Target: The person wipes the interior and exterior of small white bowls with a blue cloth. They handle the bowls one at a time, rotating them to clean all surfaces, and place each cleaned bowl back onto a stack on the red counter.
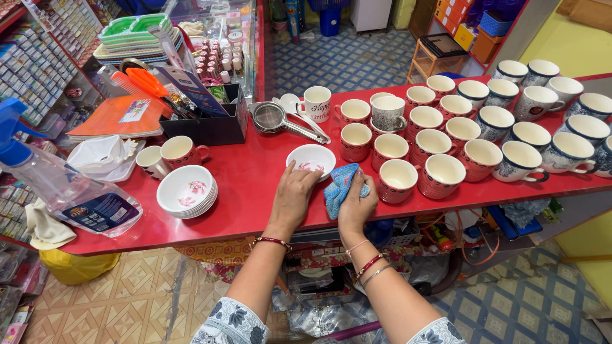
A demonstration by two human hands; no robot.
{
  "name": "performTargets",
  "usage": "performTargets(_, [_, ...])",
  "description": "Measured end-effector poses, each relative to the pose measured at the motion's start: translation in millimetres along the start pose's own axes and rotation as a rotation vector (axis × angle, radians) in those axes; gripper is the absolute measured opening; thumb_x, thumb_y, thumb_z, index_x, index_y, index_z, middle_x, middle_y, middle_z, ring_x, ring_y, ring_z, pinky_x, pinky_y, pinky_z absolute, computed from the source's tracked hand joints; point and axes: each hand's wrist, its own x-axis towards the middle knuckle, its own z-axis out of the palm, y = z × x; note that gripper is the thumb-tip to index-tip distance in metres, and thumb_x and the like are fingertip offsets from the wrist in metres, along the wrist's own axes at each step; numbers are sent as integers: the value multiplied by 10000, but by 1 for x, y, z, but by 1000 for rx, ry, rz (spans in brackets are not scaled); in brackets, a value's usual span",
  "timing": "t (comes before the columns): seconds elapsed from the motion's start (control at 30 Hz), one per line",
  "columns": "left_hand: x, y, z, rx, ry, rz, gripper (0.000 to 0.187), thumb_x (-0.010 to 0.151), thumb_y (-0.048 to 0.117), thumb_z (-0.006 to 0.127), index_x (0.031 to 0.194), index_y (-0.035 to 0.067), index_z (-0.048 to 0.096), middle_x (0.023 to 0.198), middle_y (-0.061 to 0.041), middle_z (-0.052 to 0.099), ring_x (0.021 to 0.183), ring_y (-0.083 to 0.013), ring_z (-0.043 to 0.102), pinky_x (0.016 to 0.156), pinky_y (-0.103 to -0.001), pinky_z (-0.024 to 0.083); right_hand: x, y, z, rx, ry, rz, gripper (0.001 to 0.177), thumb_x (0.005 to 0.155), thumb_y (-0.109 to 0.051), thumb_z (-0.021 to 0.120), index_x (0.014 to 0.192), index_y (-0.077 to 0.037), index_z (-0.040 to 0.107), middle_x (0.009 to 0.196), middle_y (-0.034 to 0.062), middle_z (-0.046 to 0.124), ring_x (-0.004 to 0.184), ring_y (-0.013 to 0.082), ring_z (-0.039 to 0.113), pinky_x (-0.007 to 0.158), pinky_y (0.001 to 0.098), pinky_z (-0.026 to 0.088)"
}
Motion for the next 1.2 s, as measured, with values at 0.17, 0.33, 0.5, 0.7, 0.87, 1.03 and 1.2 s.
performTargets(0.17, [0, 2, -4, -48, -64, -37, 250, 936, 110, 636, 1157, 96, 751, 913, -103, 708, 950, -275, 675, 1163, -490, 382, -1, -3, 1, 6, -21, 6, 403, 1095, -317, 521, 825, -24, 581, 706, -15, 581, 660, 67, 496, 619, 276, 450])
performTargets(0.33, [1, 4, -8, -37, -106, -54, 241, 958, 154, 635, 1160, 99, 754, 939, -97, 710, 970, -266, 670, 1180, -493, 363, -2, -1, 1, -4, -19, -1, 390, 1096, -307, 525, 837, -22, 590, 704, -16, 587, 659, 64, 493, 613, 273, 445])
performTargets(0.5, [-1, 5, -19, -33, -25, -36, 260, 971, 208, 641, 1180, 84, 733, 1075, -89, 716, 1081, -265, 652, 1214, -536, 267, -1, 4, 4, 32, 6, -11, 352, 1086, -286, 536, 869, -21, 619, 730, -19, 619, 667, 59, 516, 619, 264, 457])
performTargets(0.7, [-14, -9, -63, 83, 94, -168, 242, 973, 182, 659, 1184, 80, 721, 1134, -88, 712, 1127, -238, 652, 1244, -565, 229, -2, 5, 13, 37, 62, -31, 351, 1089, -275, 561, 863, -10, 607, 741, -5, 627, 672, 69, 538, 618, 269, 467])
performTargets(0.87, [-32, -28, -110, 265, 251, -284, 313, 918, 146, 702, 1221, 69, 712, 1155, -102, 706, 1136, -274, 642, 1229, -553, 247, -25, -11, 36, 19, -29, -129, 327, 1094, -275, 551, 906, -11, 601, 778, -10, 618, 722, 61, 541, 659, 270, 473])
performTargets(1.03, [-54, -43, -142, 336, 326, -408, 352, 863, 185, 749, 1188, 55, 715, 1111, -129, 723, 1102, -311, 648, 1167, -528, 314, -58, -33, 75, 90, -262, -190, 331, 1114, -266, 553, 926, 4, 588, 787, 4, 559, 750, 78, 474, 665, 295, 439])
performTargets(1.2, [-70, -51, -155, 389, 164, -542, 216, 869, 217, 749, 1019, 67, 789, 921, -172, 746, 927, -318, 692, 1130, -530, 341, -83, -51, 108, 58, -413, -119, 311, 1084, -261, 567, 919, -2, 619, 756, 21, 604, 715, 85, 518, 648, 289, 462])
